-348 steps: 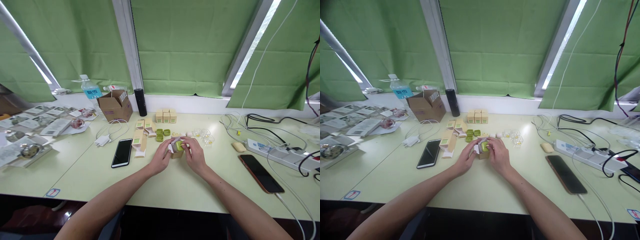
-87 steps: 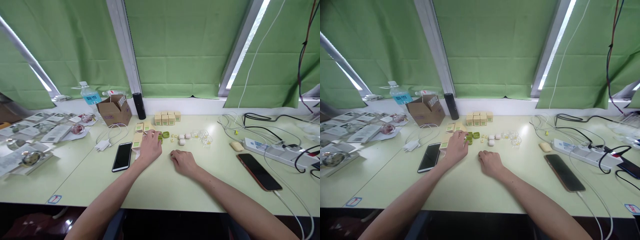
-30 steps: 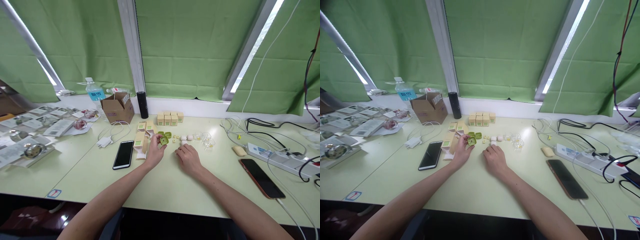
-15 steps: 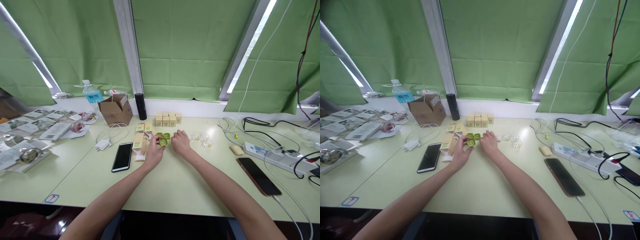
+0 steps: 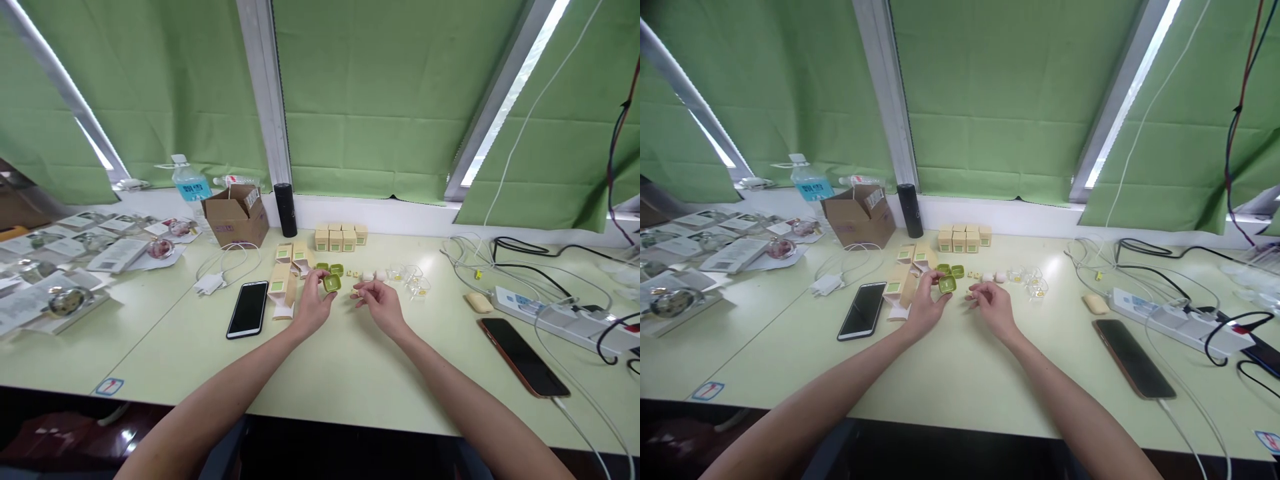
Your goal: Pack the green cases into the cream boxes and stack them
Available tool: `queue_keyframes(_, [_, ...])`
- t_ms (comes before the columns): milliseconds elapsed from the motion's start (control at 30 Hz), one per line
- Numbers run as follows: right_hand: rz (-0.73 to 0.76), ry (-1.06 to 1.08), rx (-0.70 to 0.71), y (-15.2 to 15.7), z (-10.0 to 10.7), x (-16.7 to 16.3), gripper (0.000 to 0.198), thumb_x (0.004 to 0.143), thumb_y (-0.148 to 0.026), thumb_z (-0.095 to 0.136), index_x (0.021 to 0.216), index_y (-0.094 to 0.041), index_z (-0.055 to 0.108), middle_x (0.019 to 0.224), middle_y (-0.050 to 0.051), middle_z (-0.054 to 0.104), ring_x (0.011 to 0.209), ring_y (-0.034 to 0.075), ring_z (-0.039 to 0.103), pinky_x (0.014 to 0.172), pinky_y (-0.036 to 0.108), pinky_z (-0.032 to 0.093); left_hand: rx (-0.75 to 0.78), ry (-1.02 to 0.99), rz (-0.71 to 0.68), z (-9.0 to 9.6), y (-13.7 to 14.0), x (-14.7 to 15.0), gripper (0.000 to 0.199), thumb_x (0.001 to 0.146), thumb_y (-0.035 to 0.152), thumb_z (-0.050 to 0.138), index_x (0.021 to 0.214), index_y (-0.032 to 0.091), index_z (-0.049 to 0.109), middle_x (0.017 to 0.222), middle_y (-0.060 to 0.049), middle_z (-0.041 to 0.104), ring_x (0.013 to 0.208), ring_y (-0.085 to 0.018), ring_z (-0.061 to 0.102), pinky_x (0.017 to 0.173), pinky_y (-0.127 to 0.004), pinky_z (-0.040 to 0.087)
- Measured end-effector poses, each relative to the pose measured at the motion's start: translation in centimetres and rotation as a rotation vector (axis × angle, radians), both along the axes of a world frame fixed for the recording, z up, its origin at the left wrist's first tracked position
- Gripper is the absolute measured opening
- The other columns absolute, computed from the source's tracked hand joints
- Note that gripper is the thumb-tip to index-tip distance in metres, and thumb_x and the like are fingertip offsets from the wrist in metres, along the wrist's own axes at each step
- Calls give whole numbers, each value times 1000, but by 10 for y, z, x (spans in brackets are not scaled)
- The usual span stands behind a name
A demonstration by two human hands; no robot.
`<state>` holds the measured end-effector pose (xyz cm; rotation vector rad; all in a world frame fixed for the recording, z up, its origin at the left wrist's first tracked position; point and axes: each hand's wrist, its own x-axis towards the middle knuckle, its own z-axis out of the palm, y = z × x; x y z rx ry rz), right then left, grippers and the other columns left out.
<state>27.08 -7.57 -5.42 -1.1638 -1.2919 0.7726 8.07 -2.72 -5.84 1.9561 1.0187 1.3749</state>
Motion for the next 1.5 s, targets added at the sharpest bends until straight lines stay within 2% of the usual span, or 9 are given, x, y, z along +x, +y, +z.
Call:
queue_keyframes(67, [23,208,-74,-3,-3,1,44,78,-60,78,78,-19,63,94,9,76,74,22,77,63,36,64,26,34,1,1,-1,-1,39,82,12,67,115,24,51,118,-7,59,115,-25,60,103,-44,49])
queue_keyframes(200, [20,359,-139,0,0,2,52,64,-62,88,76,-19,63,81,7,76,72,24,78,64,35,65,60,98,-4,1,-3,-3,38,83,14,67,117,25,52,122,-8,60,121,-27,58,107,-47,46])
queue_keyframes(433, [18,467,-122,5,-4,6,45,67,-50,89,89,-23,61,77,0,74,67,19,75,66,35,65,94,180,-26,-2,-5,-4,41,83,13,66,119,25,52,126,-8,60,126,-28,56,111,-48,42])
queue_keyframes(633, [18,447,-109,5,-6,5,32,71,-44,84,81,-20,65,78,1,72,73,19,76,73,36,64,121,233,-36,-1,-7,-3,41,83,14,67,120,26,52,125,-7,61,127,-28,56,111,-48,42])
queue_keyframes(767, [46,410,-91,0,-1,4,31,67,-37,87,86,-20,69,81,3,75,78,22,77,81,40,64,139,240,-39,-1,-7,-4,42,83,14,68,120,26,53,124,-7,61,125,-29,56,110,-49,42])
queue_keyframes(900, [29,351,-78,-3,1,1,35,64,-36,89,87,-20,68,76,2,75,77,23,78,81,40,64,157,235,-52,-1,-8,-4,42,83,14,69,120,26,53,124,-8,62,124,-29,57,109,-49,42])
queue_keyframes(1100, [21,271,5,-8,2,-8,32,78,-46,80,92,-21,65,80,2,72,75,21,76,75,37,64,189,243,-78,-1,-10,-4,42,84,14,68,122,25,53,125,-9,62,123,-29,56,108,-48,43])
queue_keyframes(1233, [-8,94,56,-15,6,-10,23,88,-40,69,102,-22,67,80,2,70,73,18,72,74,34,61,214,254,-99,0,-11,-4,42,85,14,67,123,25,53,124,-9,62,123,-29,56,108,-48,44])
queue_keyframes(1500, [-77,-211,201,-20,5,-13,12,90,-29,62,98,-24,70,77,1,70,63,17,66,66,32,58,254,258,-129,1,-11,-4,42,87,14,66,126,26,54,125,-9,64,123,-29,56,108,-49,44])
